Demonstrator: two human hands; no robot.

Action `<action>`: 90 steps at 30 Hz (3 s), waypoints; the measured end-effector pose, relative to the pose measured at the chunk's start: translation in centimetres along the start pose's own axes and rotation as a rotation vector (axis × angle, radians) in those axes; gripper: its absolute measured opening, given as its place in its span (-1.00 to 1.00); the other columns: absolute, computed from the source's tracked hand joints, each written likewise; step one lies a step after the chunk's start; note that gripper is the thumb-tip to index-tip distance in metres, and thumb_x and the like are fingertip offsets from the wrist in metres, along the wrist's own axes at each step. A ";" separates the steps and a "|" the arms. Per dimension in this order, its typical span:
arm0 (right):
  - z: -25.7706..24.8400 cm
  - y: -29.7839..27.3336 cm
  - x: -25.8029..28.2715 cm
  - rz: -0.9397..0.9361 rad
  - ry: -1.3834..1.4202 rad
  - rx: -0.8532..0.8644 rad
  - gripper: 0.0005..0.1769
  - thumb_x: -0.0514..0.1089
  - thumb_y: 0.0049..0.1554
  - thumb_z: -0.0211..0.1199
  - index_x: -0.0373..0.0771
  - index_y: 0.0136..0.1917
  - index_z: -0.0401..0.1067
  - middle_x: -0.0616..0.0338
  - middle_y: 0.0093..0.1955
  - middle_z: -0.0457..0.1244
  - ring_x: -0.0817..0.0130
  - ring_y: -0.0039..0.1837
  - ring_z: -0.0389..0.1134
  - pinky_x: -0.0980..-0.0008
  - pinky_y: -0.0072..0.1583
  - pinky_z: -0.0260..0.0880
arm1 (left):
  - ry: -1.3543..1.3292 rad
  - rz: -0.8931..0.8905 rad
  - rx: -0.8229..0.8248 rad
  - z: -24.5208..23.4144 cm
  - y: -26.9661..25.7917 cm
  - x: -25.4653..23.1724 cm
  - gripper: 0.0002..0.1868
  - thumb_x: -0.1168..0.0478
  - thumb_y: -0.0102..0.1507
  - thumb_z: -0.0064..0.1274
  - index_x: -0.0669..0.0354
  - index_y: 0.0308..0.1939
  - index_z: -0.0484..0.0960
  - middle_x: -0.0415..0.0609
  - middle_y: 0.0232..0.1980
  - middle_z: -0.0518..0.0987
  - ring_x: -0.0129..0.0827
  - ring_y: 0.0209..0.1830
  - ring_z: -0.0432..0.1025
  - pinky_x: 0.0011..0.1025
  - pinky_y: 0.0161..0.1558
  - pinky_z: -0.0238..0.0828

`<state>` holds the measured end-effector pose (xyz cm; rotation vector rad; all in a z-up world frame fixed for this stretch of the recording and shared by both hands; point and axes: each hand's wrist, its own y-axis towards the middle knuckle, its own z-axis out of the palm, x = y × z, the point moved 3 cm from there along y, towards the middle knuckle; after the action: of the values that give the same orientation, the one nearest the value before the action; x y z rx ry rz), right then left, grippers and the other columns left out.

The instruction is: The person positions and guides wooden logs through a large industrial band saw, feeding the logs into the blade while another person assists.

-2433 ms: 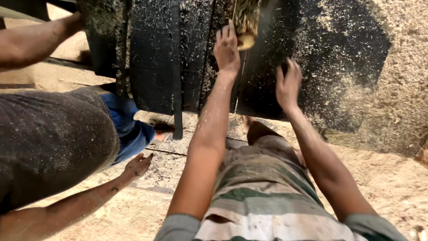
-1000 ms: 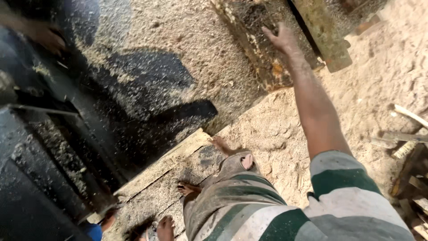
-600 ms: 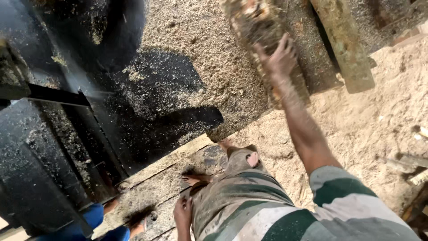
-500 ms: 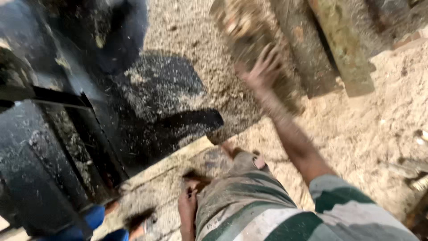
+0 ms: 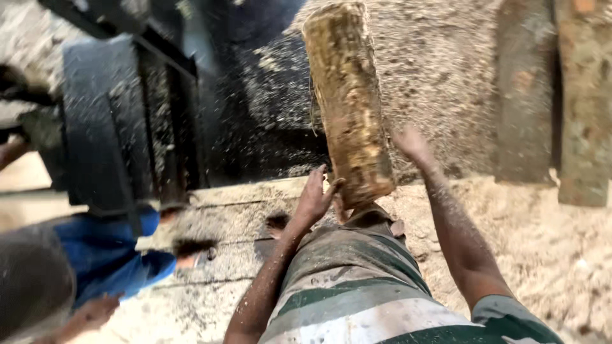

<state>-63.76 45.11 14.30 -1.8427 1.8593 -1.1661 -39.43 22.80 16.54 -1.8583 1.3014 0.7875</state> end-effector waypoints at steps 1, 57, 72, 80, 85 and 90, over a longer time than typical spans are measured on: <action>1.8 0.2 0.8 -0.019 -0.011 0.002 -0.05 0.45 0.47 -0.13 -0.61 0.21 0.47 -0.43 0.23 0.35 -0.24 0.23 0.39 -0.11 0.24 0.49 | 0.008 0.035 -0.017 0.1 -0.2 0.3 -0.18 -0.22 0.41 -0.01 0.42 0.46 0.24 0.39 0.35 0.35 0.20 0.31 0.32 -0.01 0.23 0.32; 36.5 -21.2 23.8 -0.182 0.570 0.072 0.46 0.49 -0.18 0.42 -0.15 0.67 -0.29 -0.25 0.54 0.02 -0.13 0.46 0.23 -0.32 0.36 0.38 | -1.571 -0.549 0.084 -15.3 -13.5 27.1 0.08 -0.60 0.31 -0.54 0.27 0.39 0.45 0.23 0.23 0.54 -0.08 0.13 0.49 -0.11 0.11 0.50; 42.8 -20.4 20.1 -0.115 0.376 0.204 0.51 0.49 -0.10 0.41 -0.32 0.66 -0.40 -0.36 0.63 -0.15 -0.18 0.57 0.04 -0.30 0.45 0.14 | -0.912 -0.883 -0.175 -11.6 -19.7 36.9 0.17 -0.64 0.26 -0.59 0.35 0.44 0.36 0.26 0.26 0.53 -0.11 0.15 0.48 -0.21 0.20 0.36; 38.6 -16.3 24.5 -0.314 0.445 0.121 0.26 0.30 0.12 0.43 -0.32 0.66 -0.30 -0.36 0.58 -0.06 -0.20 0.51 0.11 -0.23 0.37 0.23 | -0.726 -0.655 -0.190 -12.8 -13.7 37.1 0.22 -0.66 0.24 -0.62 0.39 0.46 0.31 0.28 0.28 0.52 -0.13 0.16 0.47 -0.27 0.25 0.28; 37.0 -17.8 28.6 -0.122 0.650 0.226 0.16 0.24 0.00 0.43 -0.24 0.60 -0.11 -0.24 0.44 0.17 -0.08 0.36 0.35 -0.07 0.28 0.48 | -0.752 -0.976 -0.133 -14.1 -11.7 36.6 0.25 -0.67 0.26 -0.59 0.45 0.30 0.61 0.35 0.15 0.68 -0.17 0.19 0.51 -0.31 0.32 0.27; 35.5 -18.4 31.8 -0.117 0.719 0.260 0.09 0.19 -0.05 0.43 -0.21 0.56 0.00 -0.26 0.36 0.25 -0.08 0.31 0.39 -0.03 0.24 0.55 | -0.879 -1.016 -0.159 -17.2 -10.8 34.2 0.24 -0.70 0.19 -0.50 0.45 0.25 0.58 0.18 0.20 0.67 -0.16 0.24 0.48 -0.31 0.34 0.26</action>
<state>-31.04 5.93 15.10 -1.5081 1.7931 -2.2113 -17.52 -6.40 0.73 -1.6428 -0.2684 0.9331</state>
